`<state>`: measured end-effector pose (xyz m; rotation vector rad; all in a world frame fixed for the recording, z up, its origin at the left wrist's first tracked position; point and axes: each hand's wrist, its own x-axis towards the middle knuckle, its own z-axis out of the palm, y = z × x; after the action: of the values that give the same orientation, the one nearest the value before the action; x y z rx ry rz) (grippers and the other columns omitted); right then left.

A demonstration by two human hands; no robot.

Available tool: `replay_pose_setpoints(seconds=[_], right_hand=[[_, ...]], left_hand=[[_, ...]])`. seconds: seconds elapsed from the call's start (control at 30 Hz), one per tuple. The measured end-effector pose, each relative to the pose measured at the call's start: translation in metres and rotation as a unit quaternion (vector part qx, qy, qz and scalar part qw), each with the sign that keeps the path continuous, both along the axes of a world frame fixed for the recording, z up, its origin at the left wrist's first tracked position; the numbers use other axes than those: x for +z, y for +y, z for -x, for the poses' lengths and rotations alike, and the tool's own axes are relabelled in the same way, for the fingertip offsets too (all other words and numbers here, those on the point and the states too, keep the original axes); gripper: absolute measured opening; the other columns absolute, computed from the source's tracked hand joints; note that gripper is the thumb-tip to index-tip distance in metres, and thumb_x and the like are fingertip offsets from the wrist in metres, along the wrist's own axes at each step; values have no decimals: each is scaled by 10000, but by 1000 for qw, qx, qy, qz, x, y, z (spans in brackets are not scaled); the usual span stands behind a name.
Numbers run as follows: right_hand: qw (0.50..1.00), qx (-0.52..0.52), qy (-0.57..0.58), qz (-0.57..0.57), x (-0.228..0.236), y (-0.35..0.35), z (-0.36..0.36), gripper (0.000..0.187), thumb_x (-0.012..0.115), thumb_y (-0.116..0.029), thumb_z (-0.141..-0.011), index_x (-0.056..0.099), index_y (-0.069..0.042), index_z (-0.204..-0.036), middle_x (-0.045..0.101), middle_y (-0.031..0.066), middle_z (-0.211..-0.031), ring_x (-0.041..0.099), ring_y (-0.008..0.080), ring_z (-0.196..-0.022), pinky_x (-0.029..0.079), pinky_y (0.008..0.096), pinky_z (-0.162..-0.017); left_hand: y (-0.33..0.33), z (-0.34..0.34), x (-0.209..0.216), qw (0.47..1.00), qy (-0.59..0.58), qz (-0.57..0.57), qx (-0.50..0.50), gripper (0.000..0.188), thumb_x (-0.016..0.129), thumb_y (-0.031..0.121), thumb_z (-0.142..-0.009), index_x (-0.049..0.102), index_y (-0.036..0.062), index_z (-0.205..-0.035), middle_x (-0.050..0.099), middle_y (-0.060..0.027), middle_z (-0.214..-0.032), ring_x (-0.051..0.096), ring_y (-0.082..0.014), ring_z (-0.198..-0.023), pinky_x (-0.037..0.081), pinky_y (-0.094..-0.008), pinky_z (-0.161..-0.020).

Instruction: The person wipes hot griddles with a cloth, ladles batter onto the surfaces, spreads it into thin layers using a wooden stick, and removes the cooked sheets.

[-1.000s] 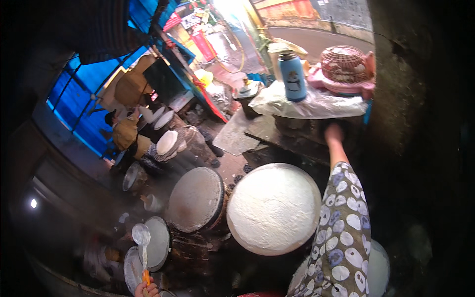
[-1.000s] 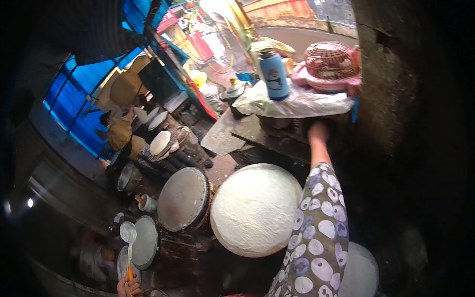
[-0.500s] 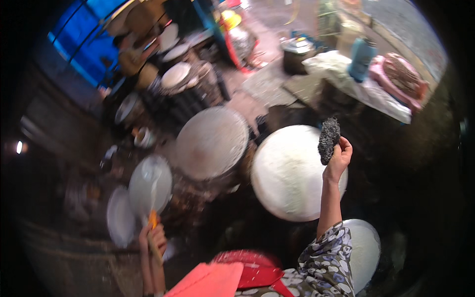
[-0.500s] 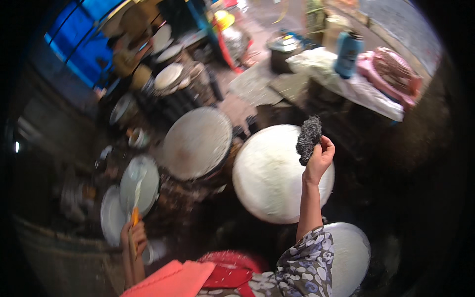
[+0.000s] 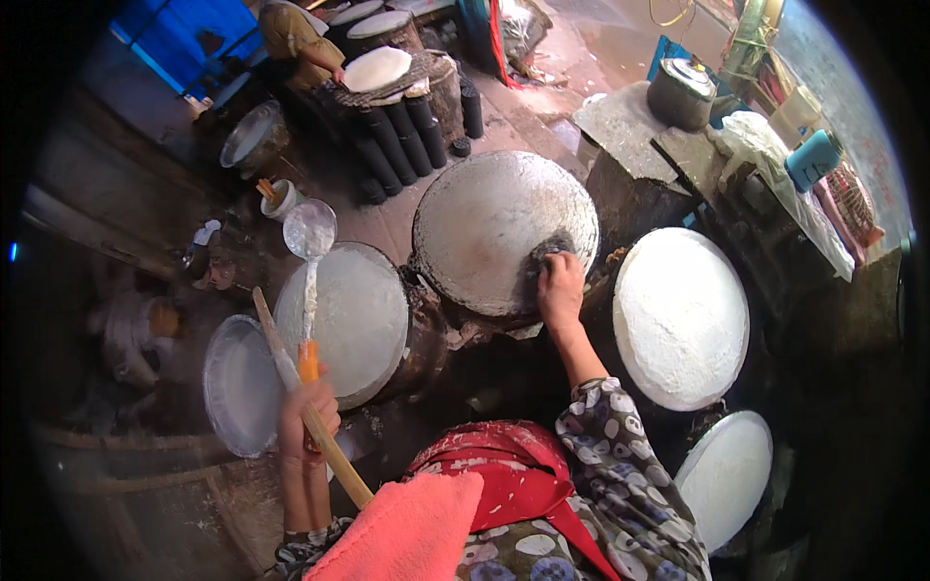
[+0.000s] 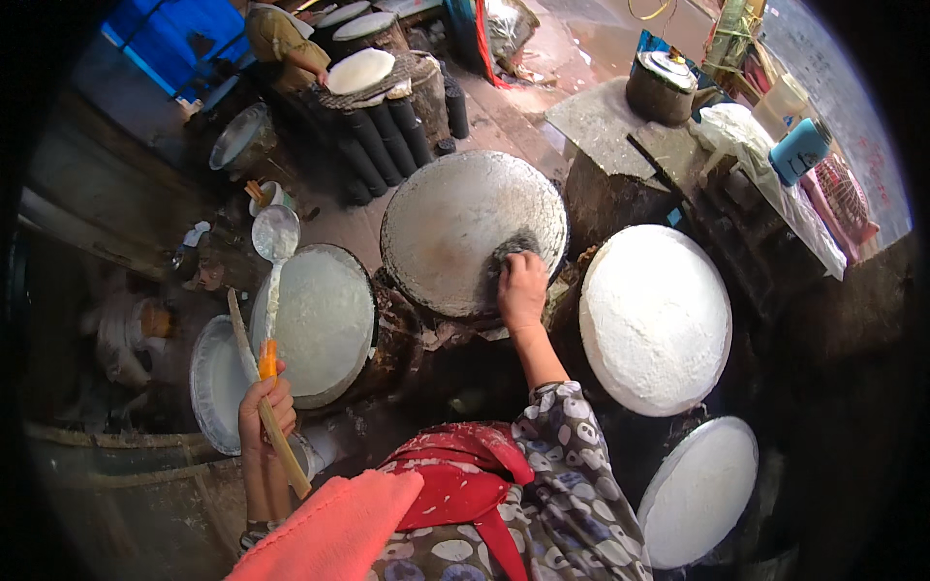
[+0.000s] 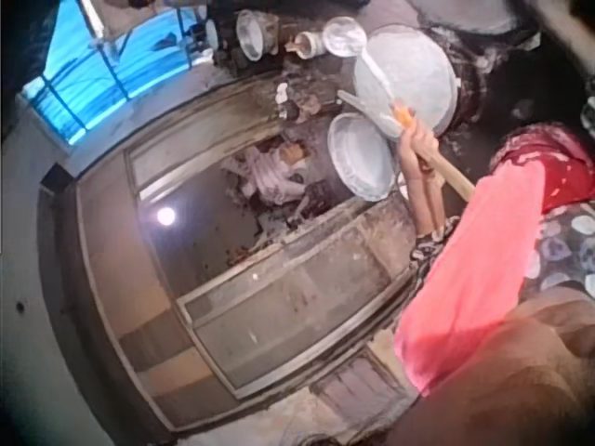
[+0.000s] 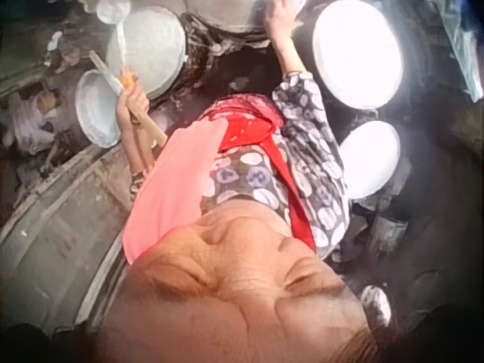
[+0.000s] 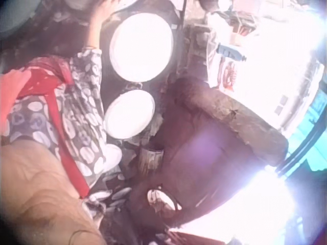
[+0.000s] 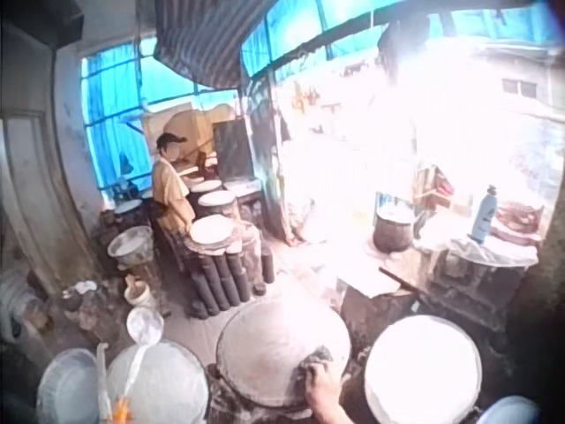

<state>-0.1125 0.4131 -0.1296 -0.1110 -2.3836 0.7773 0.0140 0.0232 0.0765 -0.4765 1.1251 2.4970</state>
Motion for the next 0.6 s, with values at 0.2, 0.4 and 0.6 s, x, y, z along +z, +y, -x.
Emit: replay_pose_setpoints(seconds=[0.2,0.4,0.6], right_hand=[[999,-30,-2,-36,-4,-52,-18,200,586,-22,-802,579,-53,-1000,569,152,-1030,550,345,-952,444,420,-824],[982,-160,-73,-74,-13,66,91,172,580,-79,-831,532,-46,-993,523,154,-1043,516,346,-991,431,432,-836],[975,-141,-141,-94,-16,94,215,129,552,-126,-871,563,-44,-971,556,173,-969,550,366,-946,463,460,-816]], left_hand=[[-58,46,-9,999,-16,-17,23,296,421,125,-973,460,12,-1244,391,12,-642,308,-57,-390,269,-211,-333],[-72,70,-24,999,-28,-13,25,313,400,129,-976,447,41,-1273,384,16,-637,318,-66,-398,277,-210,-334],[-62,92,-37,997,-65,8,50,306,417,143,-969,467,31,-1249,414,-5,-665,332,-70,-400,297,-221,-330]])
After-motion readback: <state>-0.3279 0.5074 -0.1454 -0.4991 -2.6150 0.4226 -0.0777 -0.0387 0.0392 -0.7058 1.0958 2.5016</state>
